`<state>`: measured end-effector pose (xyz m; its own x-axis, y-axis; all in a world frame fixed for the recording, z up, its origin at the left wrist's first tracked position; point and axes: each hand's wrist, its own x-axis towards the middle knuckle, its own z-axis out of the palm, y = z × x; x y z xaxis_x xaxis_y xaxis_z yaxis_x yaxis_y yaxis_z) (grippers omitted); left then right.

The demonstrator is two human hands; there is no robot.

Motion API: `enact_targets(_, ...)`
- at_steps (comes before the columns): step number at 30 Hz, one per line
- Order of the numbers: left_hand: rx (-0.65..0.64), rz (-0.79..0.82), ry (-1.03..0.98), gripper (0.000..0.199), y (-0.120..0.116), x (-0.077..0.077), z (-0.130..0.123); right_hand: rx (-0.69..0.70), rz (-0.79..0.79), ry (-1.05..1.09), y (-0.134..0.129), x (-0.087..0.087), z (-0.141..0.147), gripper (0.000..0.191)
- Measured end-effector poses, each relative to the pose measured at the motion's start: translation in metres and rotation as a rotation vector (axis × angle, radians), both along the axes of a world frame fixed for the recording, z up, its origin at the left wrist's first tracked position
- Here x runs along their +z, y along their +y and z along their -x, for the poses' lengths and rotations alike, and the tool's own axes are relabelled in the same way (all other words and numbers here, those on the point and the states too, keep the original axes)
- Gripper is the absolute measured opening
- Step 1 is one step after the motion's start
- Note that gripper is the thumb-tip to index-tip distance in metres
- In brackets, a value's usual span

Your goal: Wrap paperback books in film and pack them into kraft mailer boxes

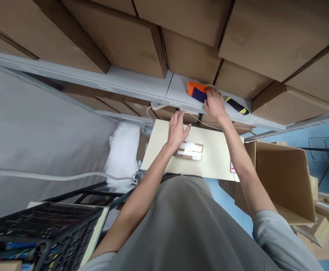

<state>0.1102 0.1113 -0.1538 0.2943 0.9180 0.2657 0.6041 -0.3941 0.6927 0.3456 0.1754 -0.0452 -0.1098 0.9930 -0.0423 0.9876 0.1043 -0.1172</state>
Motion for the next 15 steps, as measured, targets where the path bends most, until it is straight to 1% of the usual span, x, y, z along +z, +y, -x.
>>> enact_targets(2,0.05,0.112,0.004,0.068,-0.02,-0.03,0.02,-0.058,-0.05,0.03,-0.029,-0.017,-0.001,0.072)
enact_targets(4,0.105,0.242,0.014,0.067,-0.046,-0.062,0.041,-0.135,-0.043,0.093,-0.073,-0.046,0.004,0.073)
enact_targets(6,0.152,0.365,0.026,0.067,-0.073,-0.092,0.057,-0.207,0.044,0.165,-0.123,-0.082,0.016,0.078)
enact_targets(8,0.18,0.454,0.04,0.07,-0.096,-0.116,0.064,-0.282,0.176,0.251,-0.171,-0.118,0.034,0.085)
enact_targets(10,0.173,0.497,0.049,0.075,-0.112,-0.133,0.061,-0.373,0.309,0.35,-0.206,-0.15,0.054,0.091)
enact_targets(11,0.161,0.506,0.046,0.078,-0.117,-0.139,0.056,-0.418,0.367,0.39,-0.218,-0.163,0.064,0.094)
enact_targets(13,0.156,0.528,0.034,0.082,-0.123,-0.147,0.044,-0.502,0.438,0.427,-0.231,-0.184,0.081,0.1)
enact_targets(15,0.203,0.575,0.021,0.085,-0.125,-0.15,0.031,-0.587,0.453,0.415,-0.233,-0.198,0.094,0.106)
